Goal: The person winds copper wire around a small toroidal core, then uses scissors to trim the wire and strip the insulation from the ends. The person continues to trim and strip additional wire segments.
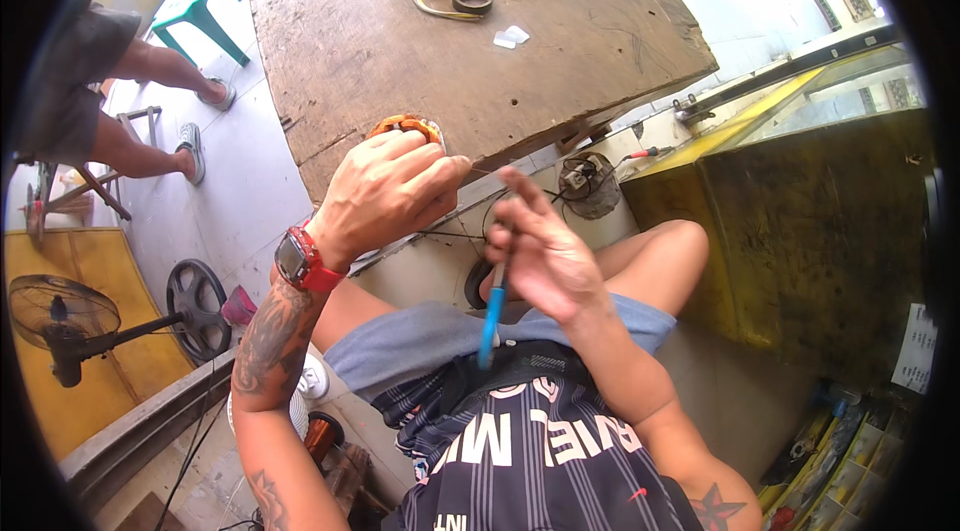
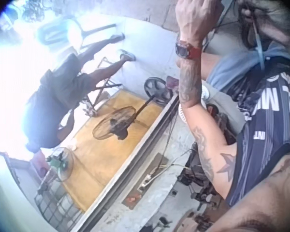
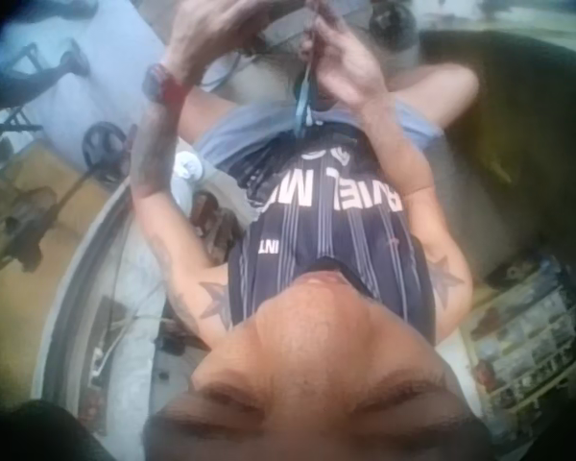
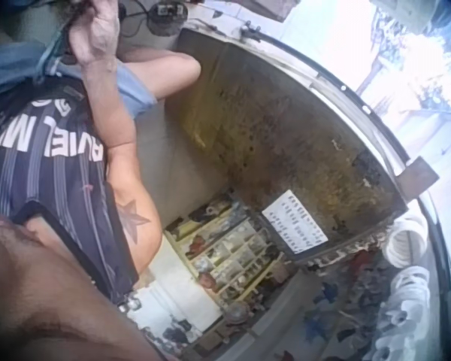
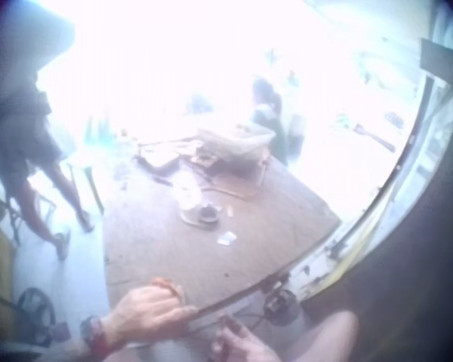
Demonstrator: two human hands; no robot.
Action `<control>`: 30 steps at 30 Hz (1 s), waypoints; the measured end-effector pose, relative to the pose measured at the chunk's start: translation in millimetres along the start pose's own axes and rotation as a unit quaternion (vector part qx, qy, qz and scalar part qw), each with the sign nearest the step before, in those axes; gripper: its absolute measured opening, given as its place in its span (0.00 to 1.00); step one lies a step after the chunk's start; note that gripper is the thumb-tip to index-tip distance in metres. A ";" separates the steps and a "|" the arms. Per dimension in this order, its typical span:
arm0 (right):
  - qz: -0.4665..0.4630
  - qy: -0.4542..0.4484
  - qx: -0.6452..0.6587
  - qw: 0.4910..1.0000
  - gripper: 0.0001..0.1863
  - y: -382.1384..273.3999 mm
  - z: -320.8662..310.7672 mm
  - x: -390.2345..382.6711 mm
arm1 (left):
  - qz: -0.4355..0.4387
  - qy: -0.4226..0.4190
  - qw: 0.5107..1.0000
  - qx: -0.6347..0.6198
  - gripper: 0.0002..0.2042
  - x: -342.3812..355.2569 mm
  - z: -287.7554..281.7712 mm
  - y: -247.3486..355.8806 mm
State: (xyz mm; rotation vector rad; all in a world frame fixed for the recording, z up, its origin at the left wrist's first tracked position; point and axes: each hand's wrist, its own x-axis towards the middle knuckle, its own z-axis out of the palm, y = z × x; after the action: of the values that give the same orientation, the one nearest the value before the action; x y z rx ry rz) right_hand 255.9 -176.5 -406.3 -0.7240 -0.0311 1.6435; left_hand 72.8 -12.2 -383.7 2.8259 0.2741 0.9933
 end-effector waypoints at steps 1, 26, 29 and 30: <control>-0.012 0.026 0.003 1.000 0.23 -5.5 -2.7 -4.7 | -0.002 0.008 1.000 -0.007 0.11 -0.3 1.2 -0.3; -0.590 -0.192 -0.767 0.165 0.21 -56.9 17.7 -16.9 | -0.082 -0.241 0.928 -0.273 0.07 25.2 -38.9 -20.2; -0.563 -0.170 -0.780 0.214 0.23 -58.3 5.5 -17.3 | -0.085 -0.245 0.927 -0.271 0.07 24.8 -38.8 -20.5; -0.546 -0.157 -0.794 0.214 0.26 -62.0 2.7 -6.8 | -0.086 -0.250 0.926 -0.271 0.06 24.7 -39.4 -20.3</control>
State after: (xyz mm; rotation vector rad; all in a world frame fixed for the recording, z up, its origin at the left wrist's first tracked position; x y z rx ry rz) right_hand 309.6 -167.7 -375.6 -1.1920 -2.2661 -0.3985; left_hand 64.4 15.5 -342.0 2.3741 0.1521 0.2295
